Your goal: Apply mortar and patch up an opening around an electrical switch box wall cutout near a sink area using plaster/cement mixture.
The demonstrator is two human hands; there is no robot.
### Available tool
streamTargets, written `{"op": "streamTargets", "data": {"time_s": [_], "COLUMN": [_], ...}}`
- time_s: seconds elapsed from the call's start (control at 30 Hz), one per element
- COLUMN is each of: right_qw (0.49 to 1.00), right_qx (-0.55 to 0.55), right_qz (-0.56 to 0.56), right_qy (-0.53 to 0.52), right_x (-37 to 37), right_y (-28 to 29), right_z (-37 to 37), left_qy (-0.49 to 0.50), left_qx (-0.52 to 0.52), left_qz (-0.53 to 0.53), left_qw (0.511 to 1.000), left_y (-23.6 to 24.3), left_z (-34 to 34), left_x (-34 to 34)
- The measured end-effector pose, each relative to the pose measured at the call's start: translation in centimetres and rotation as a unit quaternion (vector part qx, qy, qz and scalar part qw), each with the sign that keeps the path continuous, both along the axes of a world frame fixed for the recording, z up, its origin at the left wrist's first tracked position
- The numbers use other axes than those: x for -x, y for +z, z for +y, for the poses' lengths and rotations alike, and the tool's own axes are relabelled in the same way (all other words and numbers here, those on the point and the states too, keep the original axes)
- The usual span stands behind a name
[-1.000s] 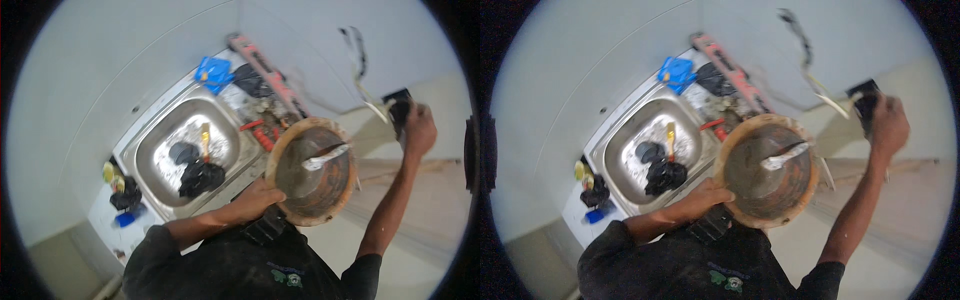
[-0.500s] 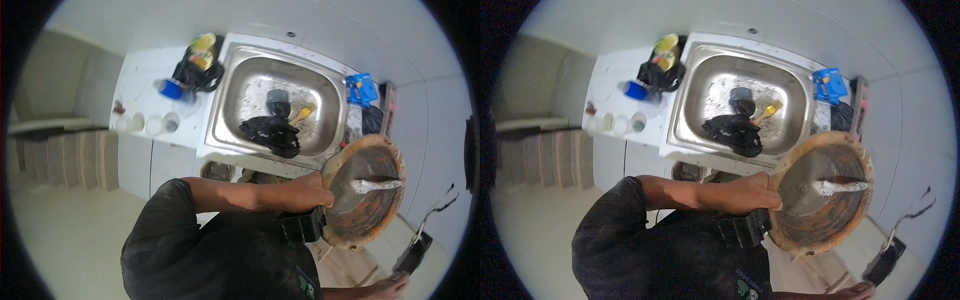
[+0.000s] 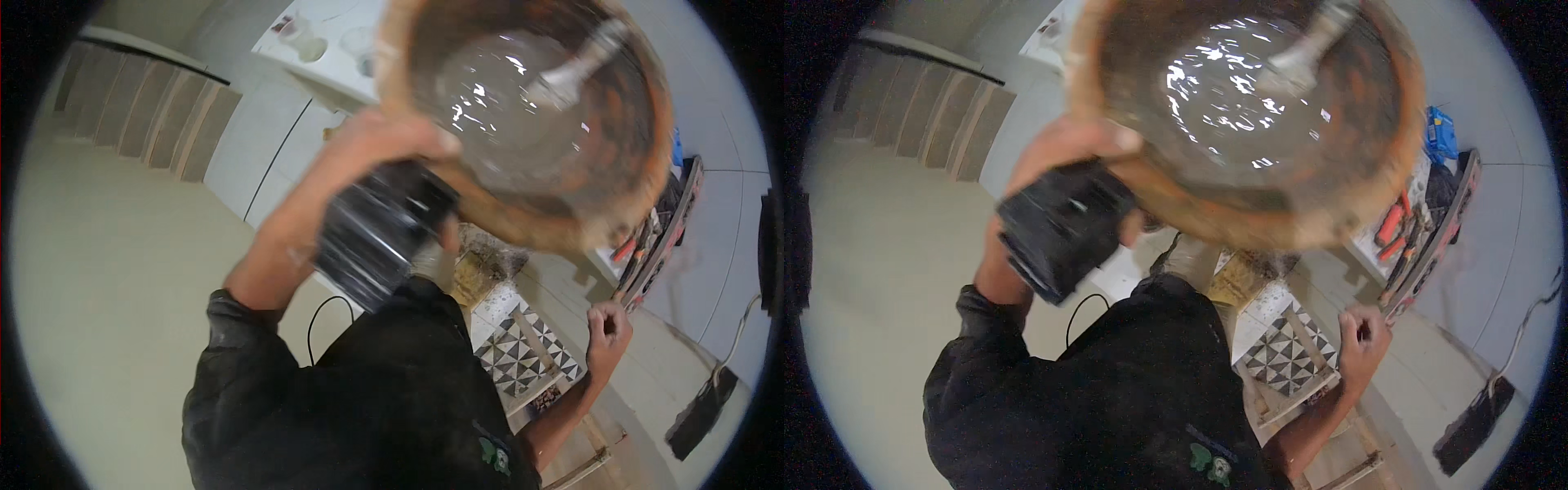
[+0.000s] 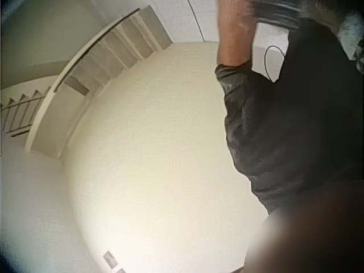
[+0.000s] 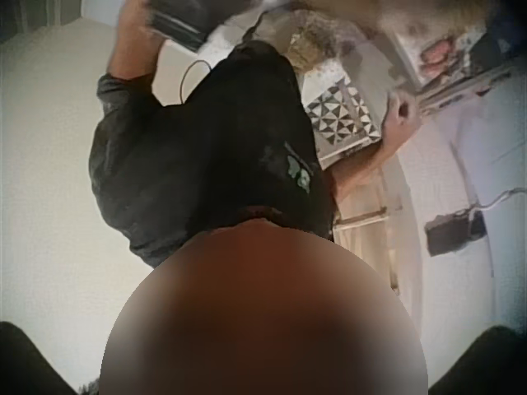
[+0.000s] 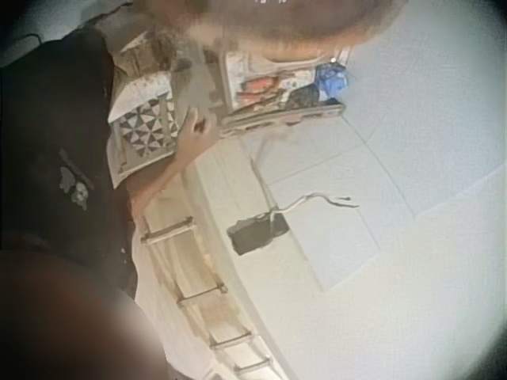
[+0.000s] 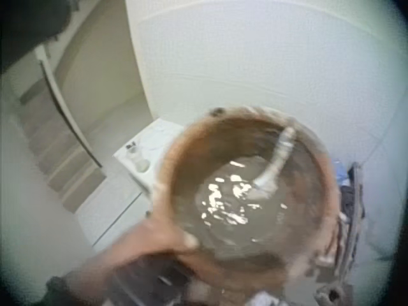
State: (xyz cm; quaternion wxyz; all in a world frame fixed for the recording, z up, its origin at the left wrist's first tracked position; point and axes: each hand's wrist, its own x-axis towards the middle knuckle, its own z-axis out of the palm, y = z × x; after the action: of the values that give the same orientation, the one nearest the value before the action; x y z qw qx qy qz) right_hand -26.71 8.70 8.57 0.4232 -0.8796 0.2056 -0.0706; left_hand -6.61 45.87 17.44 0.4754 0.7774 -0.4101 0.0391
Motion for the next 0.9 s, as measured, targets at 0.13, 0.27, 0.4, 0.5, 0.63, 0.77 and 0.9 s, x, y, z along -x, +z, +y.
{"op": "streamTargets", "data": {"time_s": [0.13,0.27,0.4,0.5,0.63,0.77,0.9], "right_qw": [0.996,0.989,0.982,0.972,0.945,0.922,0.938], "right_qx": [-0.011,-0.040,-0.024,-0.033,-0.035,0.035,0.083], "right_qz": [0.055,0.124,0.163,0.200,0.275,0.326,0.249], "right_qy": [0.070,0.072,0.090,0.121,0.172,0.205,0.226], "right_x": [-4.3,-1.3,3.1,4.2,2.3,-4.1,-12.5], "right_y": [-2.1,-9.4,-16.9,-19.8,-22.9,-27.3,-38.3], "right_z": [1.5,4.3,8.7,12.4,15.8,21.1,25.8], "left_qy": [0.184,0.277,0.338,0.332,0.321,0.232,0.342], "left_qx": [0.259,0.291,0.339,0.398,0.432,0.414,0.380], "left_qz": [0.547,0.621,0.639,0.661,0.685,0.752,0.735], "left_qw": [0.774,0.673,0.602,0.544,0.492,0.458,0.446], "left_y": [2.0,-3.3,-12.4,-20.3,-29.6,-41.8,-54.1], "left_z": [4.6,11.6,19.5,24.8,29.3,36.1,40.2], "left_x": [1.2,4.4,7.7,8.3,6.4,3.8,-0.8]}}
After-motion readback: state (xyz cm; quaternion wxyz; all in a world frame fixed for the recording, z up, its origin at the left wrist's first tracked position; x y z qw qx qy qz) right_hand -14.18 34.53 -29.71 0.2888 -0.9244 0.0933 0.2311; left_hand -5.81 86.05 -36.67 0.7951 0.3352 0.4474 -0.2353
